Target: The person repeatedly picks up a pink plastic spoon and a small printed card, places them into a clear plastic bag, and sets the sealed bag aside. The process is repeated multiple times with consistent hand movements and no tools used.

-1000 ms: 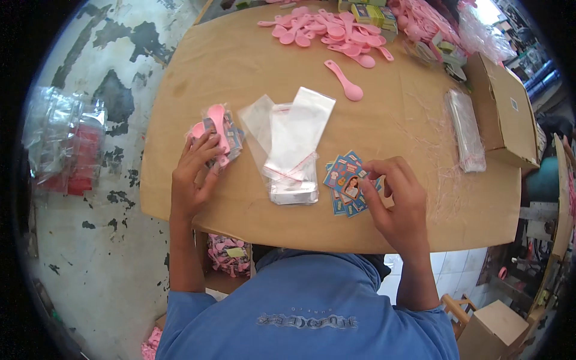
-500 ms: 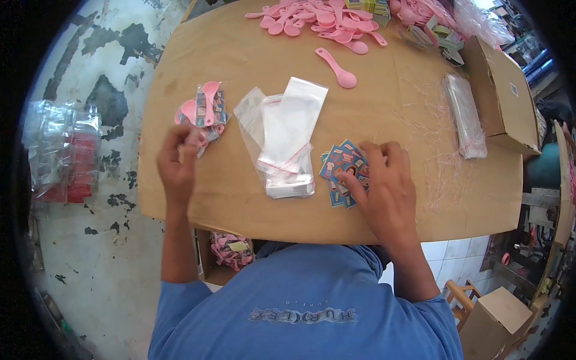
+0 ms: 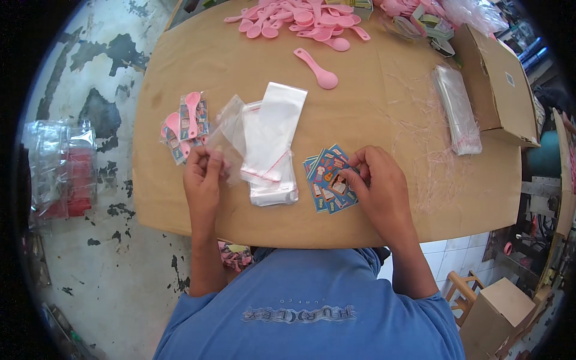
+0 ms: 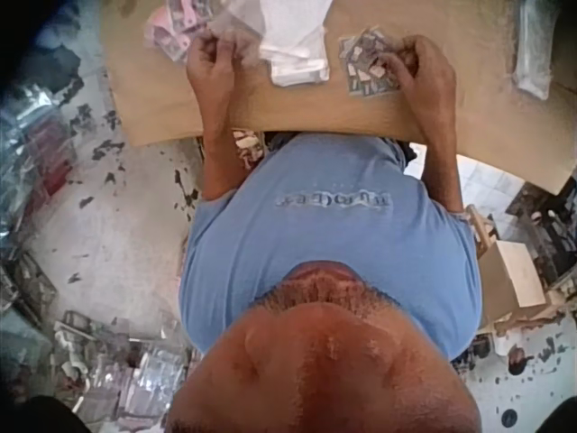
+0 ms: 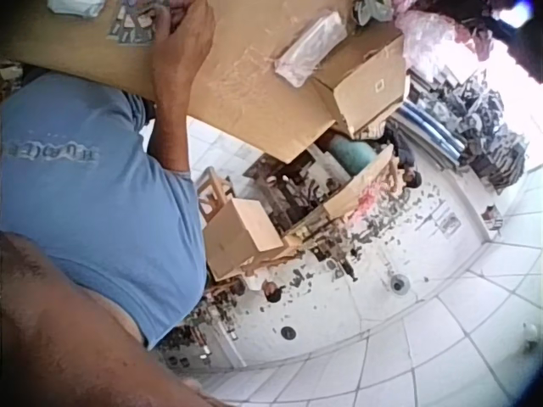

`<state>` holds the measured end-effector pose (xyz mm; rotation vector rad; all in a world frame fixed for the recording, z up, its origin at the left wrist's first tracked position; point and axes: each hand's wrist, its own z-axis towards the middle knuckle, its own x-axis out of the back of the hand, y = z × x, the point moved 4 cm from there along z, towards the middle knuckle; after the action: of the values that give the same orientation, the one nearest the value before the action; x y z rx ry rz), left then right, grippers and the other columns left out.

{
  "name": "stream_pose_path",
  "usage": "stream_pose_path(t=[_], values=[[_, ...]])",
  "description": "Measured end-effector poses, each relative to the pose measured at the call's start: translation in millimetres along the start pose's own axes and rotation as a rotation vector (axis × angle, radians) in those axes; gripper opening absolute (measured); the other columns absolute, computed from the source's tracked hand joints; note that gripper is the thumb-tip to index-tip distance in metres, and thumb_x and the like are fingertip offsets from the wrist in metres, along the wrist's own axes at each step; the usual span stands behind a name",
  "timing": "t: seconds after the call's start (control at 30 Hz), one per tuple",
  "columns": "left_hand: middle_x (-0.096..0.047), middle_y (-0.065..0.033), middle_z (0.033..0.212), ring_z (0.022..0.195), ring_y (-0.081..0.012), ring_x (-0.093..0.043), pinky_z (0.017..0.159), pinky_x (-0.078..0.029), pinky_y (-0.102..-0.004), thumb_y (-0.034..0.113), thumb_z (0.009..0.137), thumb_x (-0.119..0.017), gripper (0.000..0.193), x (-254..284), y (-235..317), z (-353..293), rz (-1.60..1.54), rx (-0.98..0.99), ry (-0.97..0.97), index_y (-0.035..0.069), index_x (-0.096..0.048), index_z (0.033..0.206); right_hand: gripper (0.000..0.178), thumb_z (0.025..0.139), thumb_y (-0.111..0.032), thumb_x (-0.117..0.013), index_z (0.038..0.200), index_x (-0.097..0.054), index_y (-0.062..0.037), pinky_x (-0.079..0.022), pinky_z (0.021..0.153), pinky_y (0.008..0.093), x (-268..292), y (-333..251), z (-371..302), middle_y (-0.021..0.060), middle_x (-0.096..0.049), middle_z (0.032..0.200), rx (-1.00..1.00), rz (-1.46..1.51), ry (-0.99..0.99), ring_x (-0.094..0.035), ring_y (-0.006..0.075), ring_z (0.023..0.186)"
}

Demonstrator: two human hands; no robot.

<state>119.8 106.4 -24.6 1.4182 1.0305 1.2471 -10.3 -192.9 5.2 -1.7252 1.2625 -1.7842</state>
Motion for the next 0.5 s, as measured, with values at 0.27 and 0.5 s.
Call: stream_pose_path(t=[0.27,0.5], values=[[-0.073,-0.0158,0.111,0.089,-0.0166,-0.072,0.083,-0.060,-0.0292,0.009,0.103,-0.064,0.023,-10.0,12.1,-10.0,-0.526,0.145,0.048,0.002,-0.056,0.123,0.012,0.095,-0.009,-0.070,0.099,-0.067,0.0018,-0.048,0.062,0.0332,12.3,-1.1,4.8,0.0108,-0.061,0.083,0.230,-0.075,0.050,-0.061,0.0223,0.071],[-0.074,-0.0174,0.110,0.088,-0.0207,-0.075,0.080,-0.062,-0.0297,0.009,0.100,-0.068,0.017,-12.8,15.5,-7.6,-0.615,0.103,0.072,0.004,-0.064,0.115,0.016,0.103,-0.014,-0.064,0.106,-0.067,0.0023,-0.048,0.063,0.0272,10.0,-9.9,4.5,0.0070,-0.069,0.083,0.223,0.281,0.198,-0.062,0.0116,0.071]])
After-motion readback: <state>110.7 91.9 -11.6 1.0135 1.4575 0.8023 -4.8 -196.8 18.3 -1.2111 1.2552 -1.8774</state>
